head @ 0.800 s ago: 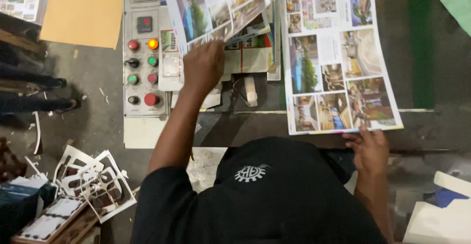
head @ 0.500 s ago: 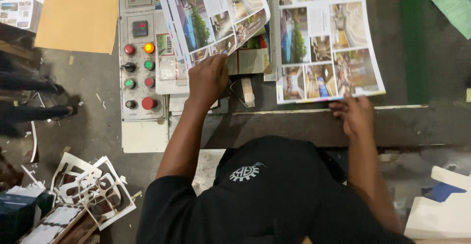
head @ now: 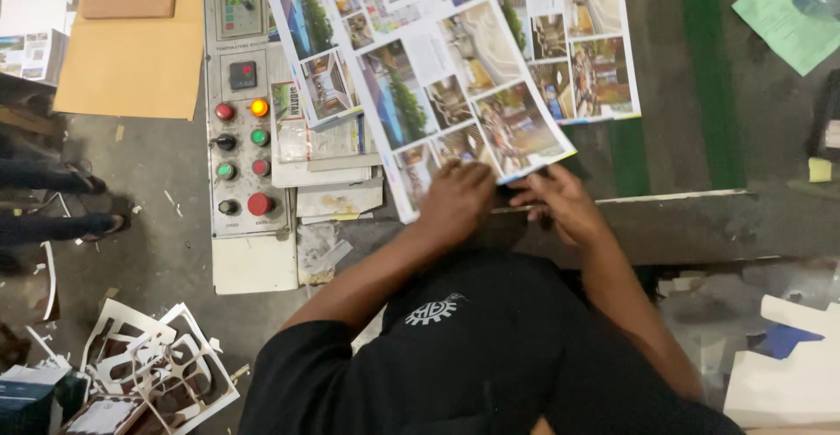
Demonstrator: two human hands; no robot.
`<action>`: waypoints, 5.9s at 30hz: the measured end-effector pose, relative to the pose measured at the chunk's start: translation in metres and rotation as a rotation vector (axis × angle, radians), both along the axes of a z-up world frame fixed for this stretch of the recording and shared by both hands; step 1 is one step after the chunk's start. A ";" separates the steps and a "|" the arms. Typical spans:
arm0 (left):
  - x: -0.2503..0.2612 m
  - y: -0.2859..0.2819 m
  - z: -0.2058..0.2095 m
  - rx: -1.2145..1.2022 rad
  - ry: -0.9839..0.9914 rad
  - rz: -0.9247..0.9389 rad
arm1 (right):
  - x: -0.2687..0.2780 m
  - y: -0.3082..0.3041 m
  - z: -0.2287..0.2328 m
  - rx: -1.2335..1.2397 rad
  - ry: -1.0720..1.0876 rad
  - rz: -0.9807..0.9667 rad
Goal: The person sorts through a stack of printed papers featuring images of furniture and interiors. They repeatedly pick up sheets from a pile on a table, flip through them, and place them back down, seemingly organizing or checking the contents.
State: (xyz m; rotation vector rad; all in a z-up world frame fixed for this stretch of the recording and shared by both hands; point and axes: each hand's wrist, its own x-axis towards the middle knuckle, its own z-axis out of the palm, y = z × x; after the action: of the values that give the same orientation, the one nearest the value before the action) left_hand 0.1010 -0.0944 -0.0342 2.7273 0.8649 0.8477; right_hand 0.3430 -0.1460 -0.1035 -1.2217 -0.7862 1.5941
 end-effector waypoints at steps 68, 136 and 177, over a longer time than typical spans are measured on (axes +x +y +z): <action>-0.045 0.117 -0.046 -0.188 0.190 0.093 | 0.050 -0.056 -0.042 -0.006 0.042 -0.362; -0.099 0.208 -0.049 0.269 0.126 0.313 | 0.115 -0.085 -0.079 0.025 -0.054 -0.474; -0.125 0.131 0.036 0.138 -0.143 0.373 | 0.093 -0.032 -0.062 -0.156 -0.112 -0.477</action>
State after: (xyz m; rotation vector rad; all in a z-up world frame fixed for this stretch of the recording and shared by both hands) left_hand -0.0239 0.0362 0.0015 2.6135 1.3539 1.1948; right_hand 0.4362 -0.1779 -0.1651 -1.4912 -0.3987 1.2178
